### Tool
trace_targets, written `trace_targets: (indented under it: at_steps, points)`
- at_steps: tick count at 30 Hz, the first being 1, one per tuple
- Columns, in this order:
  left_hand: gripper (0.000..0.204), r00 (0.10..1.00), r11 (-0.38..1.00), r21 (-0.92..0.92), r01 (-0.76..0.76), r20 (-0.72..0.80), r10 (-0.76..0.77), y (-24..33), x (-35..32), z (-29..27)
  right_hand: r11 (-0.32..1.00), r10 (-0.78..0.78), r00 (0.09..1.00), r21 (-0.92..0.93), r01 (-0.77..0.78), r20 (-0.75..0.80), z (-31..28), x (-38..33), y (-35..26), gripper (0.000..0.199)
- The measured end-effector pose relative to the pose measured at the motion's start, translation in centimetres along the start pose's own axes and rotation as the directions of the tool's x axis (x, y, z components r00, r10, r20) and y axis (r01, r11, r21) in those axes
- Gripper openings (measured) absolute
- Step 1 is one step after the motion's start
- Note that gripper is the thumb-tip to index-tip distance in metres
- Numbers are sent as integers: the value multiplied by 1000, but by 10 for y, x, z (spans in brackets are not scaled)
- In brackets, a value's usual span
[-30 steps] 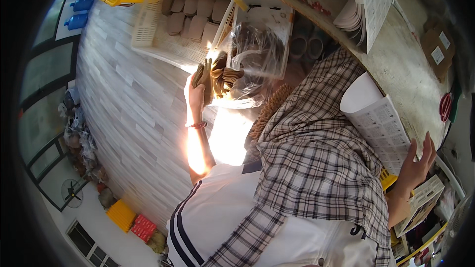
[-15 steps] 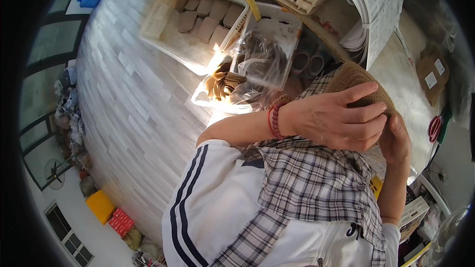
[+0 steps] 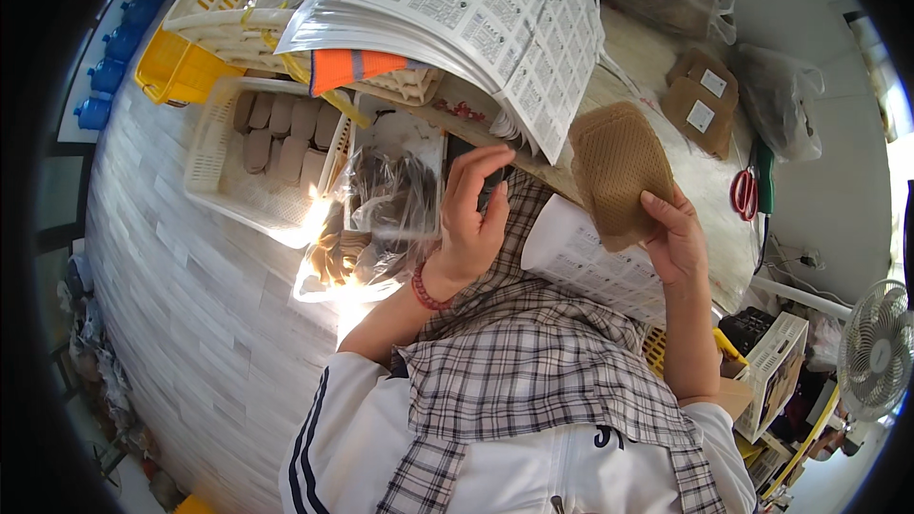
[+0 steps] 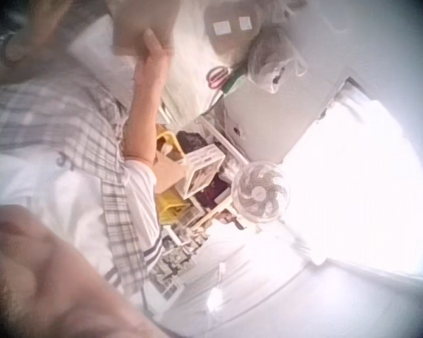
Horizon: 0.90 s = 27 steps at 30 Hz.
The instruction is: The person repeatedly peels small labels from a sheet and affixes them to brown paper packages on a table. They handle the packages one at a time, placing labeled items into a pile and occasionally retrieving more packages from a nearby basket.
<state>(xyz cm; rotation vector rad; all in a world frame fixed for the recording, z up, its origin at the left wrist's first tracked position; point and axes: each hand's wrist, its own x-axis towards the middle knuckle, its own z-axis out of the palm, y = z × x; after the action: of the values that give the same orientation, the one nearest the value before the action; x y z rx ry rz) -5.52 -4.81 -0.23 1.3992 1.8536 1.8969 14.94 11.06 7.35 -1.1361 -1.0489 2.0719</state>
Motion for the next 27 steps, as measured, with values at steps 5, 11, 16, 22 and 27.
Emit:
trace_targets:
  at_steps: [5, 11, 16, 22, 27]
  points:
    - [50, 937, 955, 15, -296, 197, 287, 42, 64, 11, 858, -52, 971, -487, 164, 235, -8, 10, -36, 38]
    - [53, 743, 966, -82, 246, 656, -134, 38, 99, 52, 442, -160, 869, -754, 487, 468, 18, 13, -70, 43]
    - [33, 748, 653, -432, 622, 574, -334, -5, 61, 78, 928, -106, 968, -327, 179, 230, -26, 28, -50, 35]
    - [30, 649, 395, -515, 761, 582, -490, -15, 48, 85, 844, -384, 919, -368, 391, 96, -51, 44, -42, 13]
    - [31, 678, 339, -613, 714, 483, -555, -13, 47, 91, 841, -541, 836, -41, 539, -91, -65, 36, -66, 13]
